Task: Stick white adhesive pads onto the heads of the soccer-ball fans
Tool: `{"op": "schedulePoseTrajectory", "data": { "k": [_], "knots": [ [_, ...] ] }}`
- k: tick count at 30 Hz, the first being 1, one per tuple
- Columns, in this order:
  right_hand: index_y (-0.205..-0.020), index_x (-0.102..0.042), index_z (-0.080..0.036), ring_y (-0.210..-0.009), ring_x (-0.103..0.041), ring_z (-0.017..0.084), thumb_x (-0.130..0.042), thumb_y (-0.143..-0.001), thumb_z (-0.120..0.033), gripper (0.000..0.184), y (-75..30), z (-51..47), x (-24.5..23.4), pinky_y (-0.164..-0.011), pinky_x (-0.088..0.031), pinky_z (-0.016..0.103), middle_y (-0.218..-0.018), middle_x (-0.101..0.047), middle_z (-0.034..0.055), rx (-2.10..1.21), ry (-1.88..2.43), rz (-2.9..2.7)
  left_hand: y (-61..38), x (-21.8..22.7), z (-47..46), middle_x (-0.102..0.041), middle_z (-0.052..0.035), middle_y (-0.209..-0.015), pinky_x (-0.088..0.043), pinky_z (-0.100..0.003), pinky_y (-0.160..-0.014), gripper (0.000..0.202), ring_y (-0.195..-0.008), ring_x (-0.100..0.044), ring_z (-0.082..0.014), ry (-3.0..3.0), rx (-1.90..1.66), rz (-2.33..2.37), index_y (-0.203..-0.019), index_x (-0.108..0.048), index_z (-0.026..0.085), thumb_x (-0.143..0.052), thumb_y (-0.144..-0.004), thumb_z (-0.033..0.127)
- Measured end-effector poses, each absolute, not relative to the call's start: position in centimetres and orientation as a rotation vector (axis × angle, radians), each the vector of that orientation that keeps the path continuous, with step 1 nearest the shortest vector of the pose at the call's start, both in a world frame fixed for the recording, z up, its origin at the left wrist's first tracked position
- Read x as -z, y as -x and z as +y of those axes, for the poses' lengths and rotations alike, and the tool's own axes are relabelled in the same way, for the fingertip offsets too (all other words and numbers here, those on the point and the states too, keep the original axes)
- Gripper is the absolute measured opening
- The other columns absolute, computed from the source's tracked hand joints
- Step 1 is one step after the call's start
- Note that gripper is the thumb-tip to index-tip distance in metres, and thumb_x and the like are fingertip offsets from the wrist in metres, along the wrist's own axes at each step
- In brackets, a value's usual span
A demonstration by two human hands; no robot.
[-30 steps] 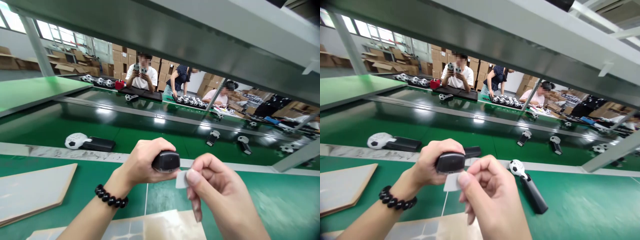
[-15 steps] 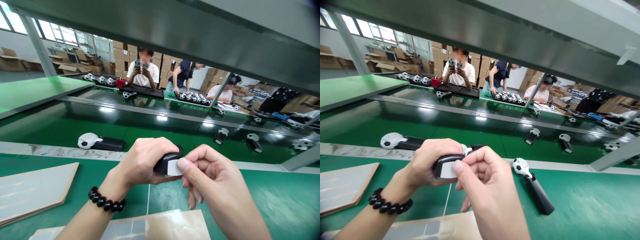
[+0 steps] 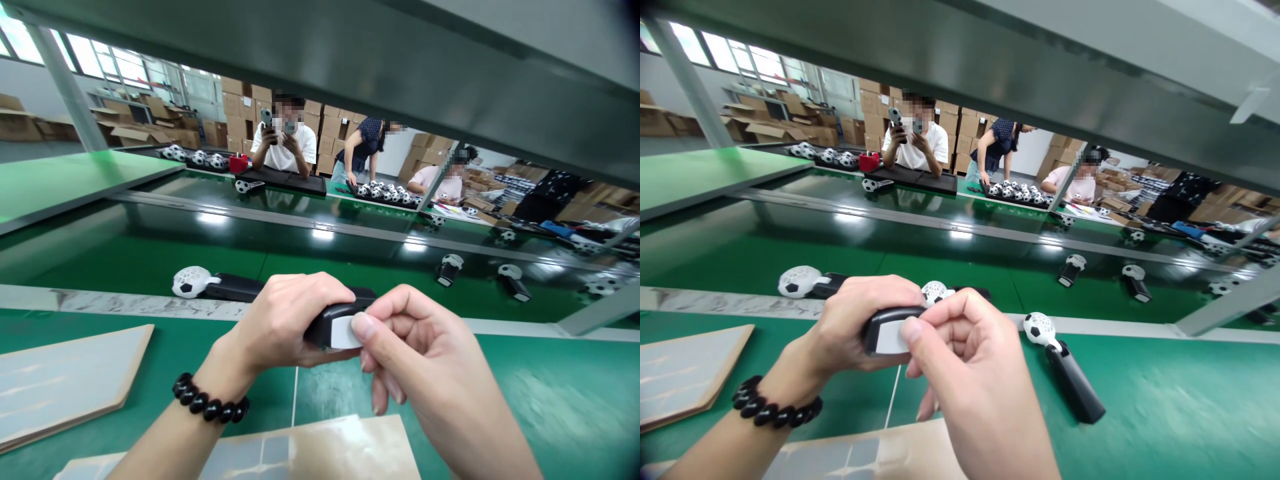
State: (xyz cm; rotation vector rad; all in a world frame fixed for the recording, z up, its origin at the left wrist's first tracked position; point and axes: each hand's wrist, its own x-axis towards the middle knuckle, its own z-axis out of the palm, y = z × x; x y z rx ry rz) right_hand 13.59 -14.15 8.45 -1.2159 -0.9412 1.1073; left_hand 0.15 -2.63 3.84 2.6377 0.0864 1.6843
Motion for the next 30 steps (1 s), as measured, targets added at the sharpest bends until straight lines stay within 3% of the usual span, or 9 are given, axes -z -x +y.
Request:
{"op": "schedulePoseTrajectory", "data": {
  "k": [12, 15, 19, 21, 24, 27, 30],
  "knots": [
    [-0.071, -0.062, -0.021, -0.041, -0.052, 0.007, -0.078, -0.080, -0.033, 0.022, -13.5, -14.3, -8.7, -0.038, -0.050, 0.015, -0.054, -0.063, -0.0058, -1.066, 1.297, -0.994, 0.0, -3.7, -2.6, -0.076, -0.0059, -0.082, -0.058, -0.023, -0.060, 0.025, -0.066, -0.074, -0.0175, -2.626, -1.669, 0.078, -0.104, -0.059, 0.020, -0.069, -0.090, 0.038],
    [-0.075, -0.065, -0.022, -0.044, -0.057, 0.009, -0.069, -0.089, -0.041, 0.023, -13.7, -14.8, -8.5, -0.044, -0.051, 0.020, -0.061, -0.068, -0.0027, -0.955, 1.351, -1.103, 0.0, -3.6, -2.4, -0.075, -0.0066, -0.084, -0.059, -0.022, -0.061, 0.026, -0.068, -0.074, -0.0180, -2.622, -1.657, 0.057, -0.105, -0.059, 0.019, -0.071, -0.089, 0.037],
    [-0.093, -0.067, -0.025, -0.043, -0.053, 0.011, -0.050, -0.099, -0.058, 0.038, -14.6, -14.5, -7.6, -0.042, -0.043, 0.021, -0.057, -0.061, -0.0040, -0.561, 1.475, -1.233, -0.1, -2.7, -2.0, -0.073, -0.0085, -0.097, -0.062, -0.026, -0.063, 0.061, -0.071, -0.072, -0.0180, -2.437, -1.645, -0.008, -0.128, -0.051, 0.025, -0.083, -0.079, 0.041],
    [-0.099, -0.066, -0.024, -0.044, -0.051, 0.012, -0.057, -0.095, -0.061, 0.038, -14.9, -13.8, -6.9, -0.039, -0.039, 0.020, -0.053, -0.054, -0.0060, -0.583, 1.434, -1.318, -0.2, -2.1, -1.9, -0.069, -0.0125, -0.118, -0.062, -0.027, -0.062, 0.079, -0.070, -0.069, -0.0157, -2.320, -1.598, -0.054, -0.144, -0.038, 0.034, -0.083, -0.079, 0.041],
    [-0.107, -0.069, -0.022, -0.052, -0.053, 0.011, -0.065, -0.093, -0.051, 0.032, -14.9, -12.6, -6.1, -0.045, -0.043, 0.020, -0.074, -0.065, -0.0015, -0.810, 1.283, -1.512, -0.4, -1.3, -1.7, -0.052, -0.0175, -0.146, -0.063, -0.026, -0.063, 0.092, -0.069, -0.068, -0.0114, -2.248, -1.533, -0.104, -0.153, -0.021, 0.044, -0.080, -0.083, 0.035],
    [-0.114, -0.071, -0.021, -0.055, -0.057, 0.011, -0.045, -0.104, -0.043, 0.035, -14.7, -11.7, -5.4, -0.050, -0.048, 0.022, -0.090, -0.070, 0.0027, -0.925, 1.195, -1.576, -0.5, -0.4, -1.2, -0.046, -0.0198, -0.150, -0.063, -0.024, -0.064, 0.107, -0.067, -0.066, -0.0085, -2.215, -1.513, -0.098, -0.155, -0.015, 0.043, -0.087, -0.076, 0.034],
    [-0.126, -0.065, -0.026, -0.073, -0.066, 0.016, -0.057, -0.099, -0.031, 0.028, -14.5, -10.6, -4.6, -0.064, -0.054, 0.026, -0.101, -0.072, 0.0017, -0.760, 1.298, -1.717, -0.3, 0.8, -0.1, -0.045, -0.0212, -0.150, -0.062, -0.025, -0.065, 0.100, -0.070, -0.066, -0.0092, -2.242, -1.421, -0.070, -0.157, -0.010, 0.042, -0.079, -0.085, 0.037]
  ]
}}
